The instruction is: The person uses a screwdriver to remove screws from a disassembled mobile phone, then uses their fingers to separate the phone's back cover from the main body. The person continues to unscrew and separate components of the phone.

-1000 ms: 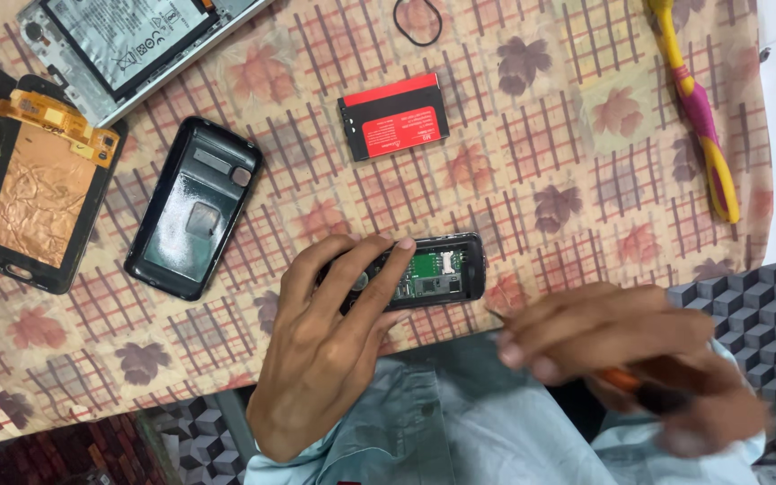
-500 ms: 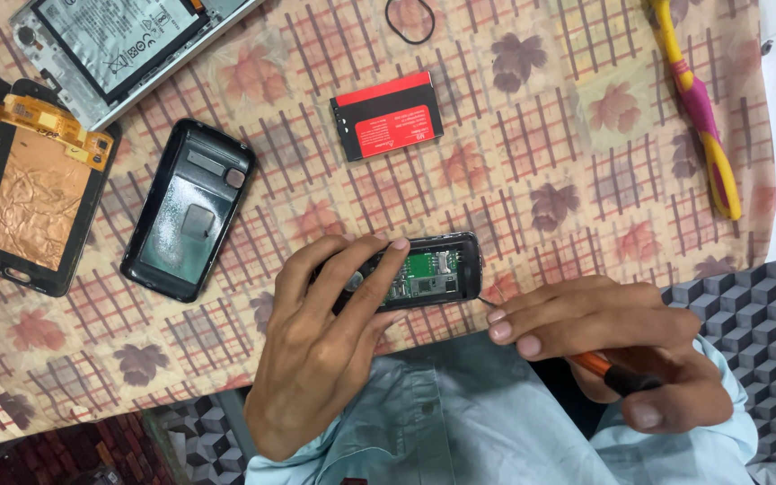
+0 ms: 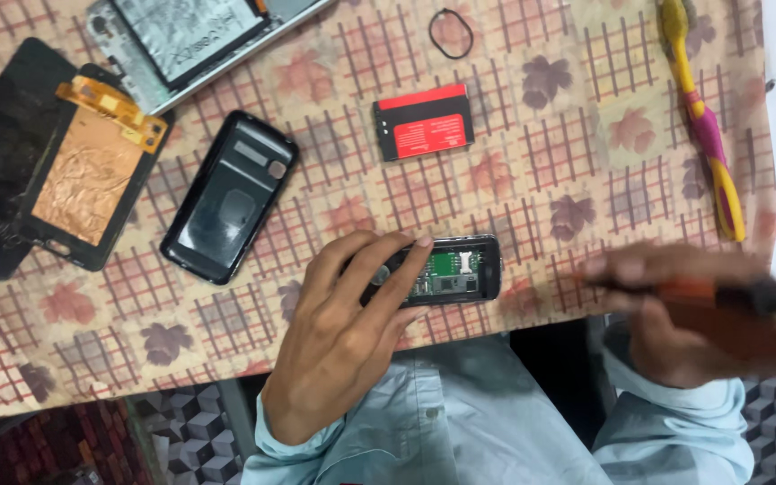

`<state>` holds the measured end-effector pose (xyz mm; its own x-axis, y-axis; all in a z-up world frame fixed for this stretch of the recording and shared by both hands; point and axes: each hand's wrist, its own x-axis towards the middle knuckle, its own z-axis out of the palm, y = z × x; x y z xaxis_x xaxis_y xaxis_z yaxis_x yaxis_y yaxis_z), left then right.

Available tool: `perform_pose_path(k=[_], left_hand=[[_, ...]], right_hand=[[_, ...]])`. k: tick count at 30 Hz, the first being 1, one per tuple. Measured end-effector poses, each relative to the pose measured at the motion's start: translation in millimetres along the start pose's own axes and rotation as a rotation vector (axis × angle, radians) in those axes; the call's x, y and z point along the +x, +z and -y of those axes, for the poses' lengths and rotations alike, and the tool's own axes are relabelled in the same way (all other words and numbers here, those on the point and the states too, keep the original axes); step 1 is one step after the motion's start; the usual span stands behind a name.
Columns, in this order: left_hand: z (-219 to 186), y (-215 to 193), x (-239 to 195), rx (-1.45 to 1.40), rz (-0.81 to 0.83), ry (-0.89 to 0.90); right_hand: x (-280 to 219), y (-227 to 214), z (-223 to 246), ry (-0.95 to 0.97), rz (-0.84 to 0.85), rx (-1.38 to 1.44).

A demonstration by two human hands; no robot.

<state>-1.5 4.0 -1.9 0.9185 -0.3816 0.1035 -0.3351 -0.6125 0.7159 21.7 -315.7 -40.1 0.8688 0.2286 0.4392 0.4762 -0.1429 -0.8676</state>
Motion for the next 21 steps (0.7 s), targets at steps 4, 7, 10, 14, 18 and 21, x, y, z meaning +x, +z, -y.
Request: perform_pose_path(k=[4, 7, 10, 14, 18, 21], left_hand=[[0.9, 2.6, -3.0, -0.017, -0.035, 0.012], [2.5, -2.0, -8.4, -0.028, -0.081, 0.026], [2.0, -7.9, -16.7, -0.017, -0.131, 0.007], [3.6, -12.8, -24.3, 0.006, -0.166, -0.022], [4.1, -14.9, -25.4, -0.002, -0.172, -0.035], [4.7, -15.9, -25.0, -0.014, -0.178, -0.03]], right_hand=[[28.0, 12.5, 9.1, -0.024, 0.05, -0.27], [55.3, 30.8, 24.1, 0.087, 0.098, -0.507], [71.7, 44.4, 35.3, 0.088, 0.126, -0.704], [70.1, 49.2, 35.7, 0.019, 0.122, -0.799], [62.1, 46.7, 29.4, -0.015, 0.124, -0.847], [57.7, 48.4, 28.1, -0.084, 0.12, -0.9]])
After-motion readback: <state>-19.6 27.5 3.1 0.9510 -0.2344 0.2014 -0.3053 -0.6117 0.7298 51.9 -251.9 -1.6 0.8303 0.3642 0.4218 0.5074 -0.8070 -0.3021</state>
